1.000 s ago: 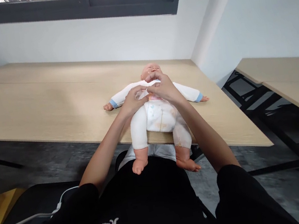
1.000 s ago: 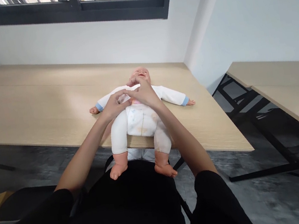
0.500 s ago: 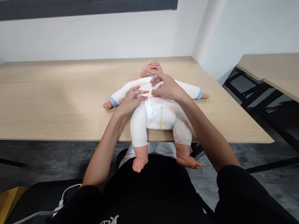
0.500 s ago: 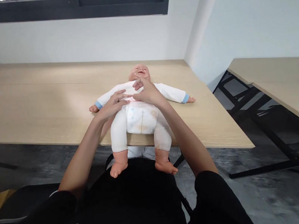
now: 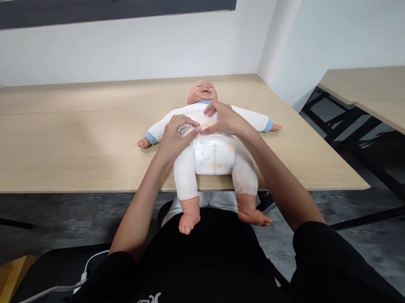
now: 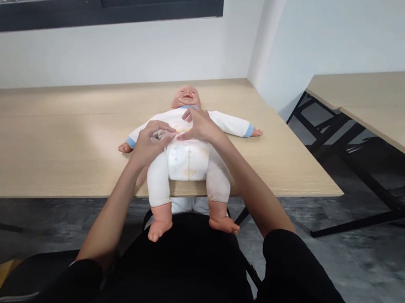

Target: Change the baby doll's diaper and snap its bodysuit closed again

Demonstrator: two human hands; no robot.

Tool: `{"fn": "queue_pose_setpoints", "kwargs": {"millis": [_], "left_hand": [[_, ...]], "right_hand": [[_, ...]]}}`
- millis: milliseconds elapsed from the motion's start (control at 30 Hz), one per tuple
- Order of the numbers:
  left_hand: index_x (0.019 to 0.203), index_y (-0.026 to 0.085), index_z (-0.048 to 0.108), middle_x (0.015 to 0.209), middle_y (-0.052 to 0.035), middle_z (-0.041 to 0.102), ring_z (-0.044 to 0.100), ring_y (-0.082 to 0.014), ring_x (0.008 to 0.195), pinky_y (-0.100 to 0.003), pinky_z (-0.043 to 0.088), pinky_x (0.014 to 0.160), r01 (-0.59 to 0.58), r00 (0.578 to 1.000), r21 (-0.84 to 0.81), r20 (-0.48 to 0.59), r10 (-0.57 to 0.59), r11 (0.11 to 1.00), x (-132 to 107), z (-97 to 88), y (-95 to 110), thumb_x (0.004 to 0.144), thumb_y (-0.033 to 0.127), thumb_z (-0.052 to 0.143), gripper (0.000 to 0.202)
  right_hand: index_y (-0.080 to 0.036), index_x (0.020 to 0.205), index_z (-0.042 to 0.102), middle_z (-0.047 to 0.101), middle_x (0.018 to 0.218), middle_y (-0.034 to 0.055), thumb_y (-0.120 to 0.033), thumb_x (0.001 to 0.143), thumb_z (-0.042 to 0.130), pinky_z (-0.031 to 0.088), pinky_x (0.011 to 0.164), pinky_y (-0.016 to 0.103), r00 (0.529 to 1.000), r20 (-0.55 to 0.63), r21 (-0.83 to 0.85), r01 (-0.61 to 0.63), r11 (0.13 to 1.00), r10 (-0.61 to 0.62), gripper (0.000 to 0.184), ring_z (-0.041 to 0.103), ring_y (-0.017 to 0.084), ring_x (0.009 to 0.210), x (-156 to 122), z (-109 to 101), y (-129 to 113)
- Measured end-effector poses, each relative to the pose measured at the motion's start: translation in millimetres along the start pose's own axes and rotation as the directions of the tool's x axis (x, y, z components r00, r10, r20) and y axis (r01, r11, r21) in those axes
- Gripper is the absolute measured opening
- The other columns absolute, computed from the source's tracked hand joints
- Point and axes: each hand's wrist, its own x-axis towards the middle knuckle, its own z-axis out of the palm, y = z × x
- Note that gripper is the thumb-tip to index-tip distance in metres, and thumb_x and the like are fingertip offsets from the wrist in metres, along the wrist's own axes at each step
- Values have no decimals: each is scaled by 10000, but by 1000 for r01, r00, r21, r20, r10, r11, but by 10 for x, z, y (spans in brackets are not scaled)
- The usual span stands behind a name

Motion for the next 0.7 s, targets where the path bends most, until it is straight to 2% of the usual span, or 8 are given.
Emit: {"fn": "queue_pose_setpoints", "kwargs": {"millis": [100,200,333,433,533,600,700], "left_hand": [[911,215,720,984,-36,723,659,-214,995,-387,493,972,-28,990,2,139,27,1000,-72,-19,120,940,406,649,206],[1034,242,728,1126,-43,700,646,-237,1115,-429,466,1052,-16,970,50,244,3,999,-134,-85,150,904,412,712,214],[1092,251,706,1183,-49,679,640,-239,1170,-434,470,1081,17,962,22,273,-23,1000,-148,-167,75,878,352,734,238],[1132,254,690,1237,-59,674,618,-247,1225,-442,457,1103,6,963,12,268,-9,1000,-181,-182,90,907,364,711,252],[1124,240,650,1227,-67,666,607,-252,1225,-454,451,1101,0,990,77,140,-11,997,-334,-172,251,935,372,696,235],[1006,223,622,1173,-64,657,607,-258,1193,-456,458,1080,13,999,149,47,-20,989,-493,-160,397,915,376,731,208],[899,219,598,1233,-71,622,564,-293,1245,-492,432,1099,61,996,283,40,-75,957,-714,-134,569,844,353,815,261]], "right_hand": [[-196,918,546,616,1118,81,-247,542,877,450,1015,460,1000,22,-8,0,1000,0,504,573,305,1146,0,-10,55],[-193,924,558,638,1123,78,-249,567,856,475,970,426,998,64,61,6,998,-10,468,592,279,1103,4,20,81],[-186,930,577,660,1121,83,-265,597,858,490,946,418,998,62,95,-26,995,20,443,608,257,1031,48,71,67],[-187,951,576,661,1146,90,-279,628,856,501,922,417,1000,-11,94,-2,996,4,437,612,247,993,-4,60,28],[-206,987,586,658,1159,82,-330,741,790,497,930,427,977,-184,25,116,993,-109,343,600,247,1000,-306,26,-16],[-214,979,599,662,1109,82,-361,847,695,478,962,448,943,-284,-62,162,985,-173,219,591,259,1022,-652,16,-36],[-214,904,609,659,1022,98,-404,912,632,431,1011,521,937,-327,-206,56,977,-122,192,579,307,1046,-1210,28,-49]]}}
